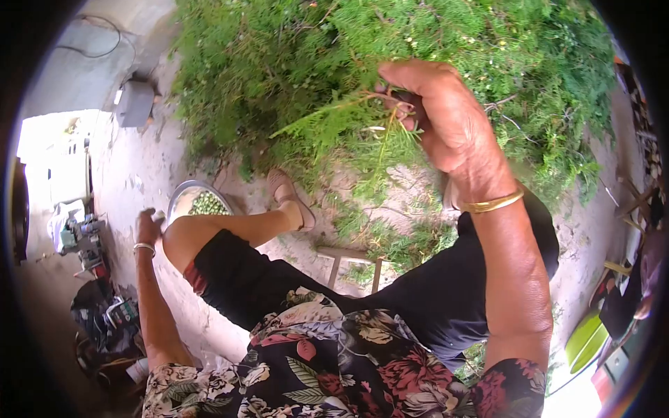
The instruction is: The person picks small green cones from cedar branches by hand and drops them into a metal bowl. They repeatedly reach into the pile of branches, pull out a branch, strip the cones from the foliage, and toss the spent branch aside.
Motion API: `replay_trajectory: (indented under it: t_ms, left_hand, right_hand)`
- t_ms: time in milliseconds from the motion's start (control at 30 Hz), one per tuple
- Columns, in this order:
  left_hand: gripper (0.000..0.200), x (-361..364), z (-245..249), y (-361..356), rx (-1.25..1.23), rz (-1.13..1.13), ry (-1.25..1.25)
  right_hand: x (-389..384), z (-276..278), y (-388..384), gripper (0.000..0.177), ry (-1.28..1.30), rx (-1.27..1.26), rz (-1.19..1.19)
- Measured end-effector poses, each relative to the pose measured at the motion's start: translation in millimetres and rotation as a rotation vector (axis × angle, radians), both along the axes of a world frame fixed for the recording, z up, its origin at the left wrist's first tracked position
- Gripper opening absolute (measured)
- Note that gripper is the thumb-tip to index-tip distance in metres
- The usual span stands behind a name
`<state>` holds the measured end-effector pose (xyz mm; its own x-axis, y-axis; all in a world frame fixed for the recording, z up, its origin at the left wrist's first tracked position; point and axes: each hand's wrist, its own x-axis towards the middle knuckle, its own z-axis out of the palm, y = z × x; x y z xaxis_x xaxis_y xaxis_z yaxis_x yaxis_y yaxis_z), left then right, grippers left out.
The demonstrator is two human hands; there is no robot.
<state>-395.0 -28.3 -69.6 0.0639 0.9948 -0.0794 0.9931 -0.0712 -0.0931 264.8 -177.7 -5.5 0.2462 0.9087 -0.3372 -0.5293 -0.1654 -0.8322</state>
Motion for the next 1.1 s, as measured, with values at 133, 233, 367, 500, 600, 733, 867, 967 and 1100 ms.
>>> replay_trajectory:
  t_ms: [133,233,367,500,600,733,867,967,1100]
  left_hand:
    - [0.051,52.9,20.7,-26.1,-0.120,-0.137,0.113]
    - [0.052,124.6,24.5,-3.4,-0.220,-0.155,-0.022]
    - [0.046,237.7,3.6,21.9,-0.433,-0.255,-0.252]
    - [0.054,305.5,-90.8,54.4,-0.603,-0.470,-0.143]
    - [0.062,325.0,-175.2,50.2,-0.600,-0.455,-0.097]
    - [0.084,337.7,-237.0,34.9,-0.632,-0.310,-0.007]
    - [0.093,317.0,-317.3,0.8,-0.631,-0.142,-0.283]
    - [0.061,341.8,-337.2,-62.9,-0.340,-0.018,-0.310]
    - [0.029,377.8,-345.3,-140.0,-0.249,-0.068,-0.493]
  right_hand:
    - [-3.3,2.1,1.9,0.025,-0.287,-0.082,0.055]
    - [-8.5,4.0,1.3,0.034,-0.796,-0.187,0.215]
    - [-14.2,-7.3,-0.7,0.032,-1.050,-0.163,0.241]
    - [-17.7,-2.4,-0.4,0.031,-0.987,-0.258,0.269]
    - [-19.6,-3.4,-2.3,0.030,-1.114,-0.221,0.254]
    - [-21.5,-0.1,-0.8,0.027,-1.062,-0.265,0.276]
    - [-23.8,-3.7,1.9,0.024,-1.034,-0.278,0.297]
    - [-29.9,-5.3,4.2,0.026,-0.996,-0.299,0.234]
    - [-32.1,-6.5,5.7,0.026,-1.057,-0.259,0.310]
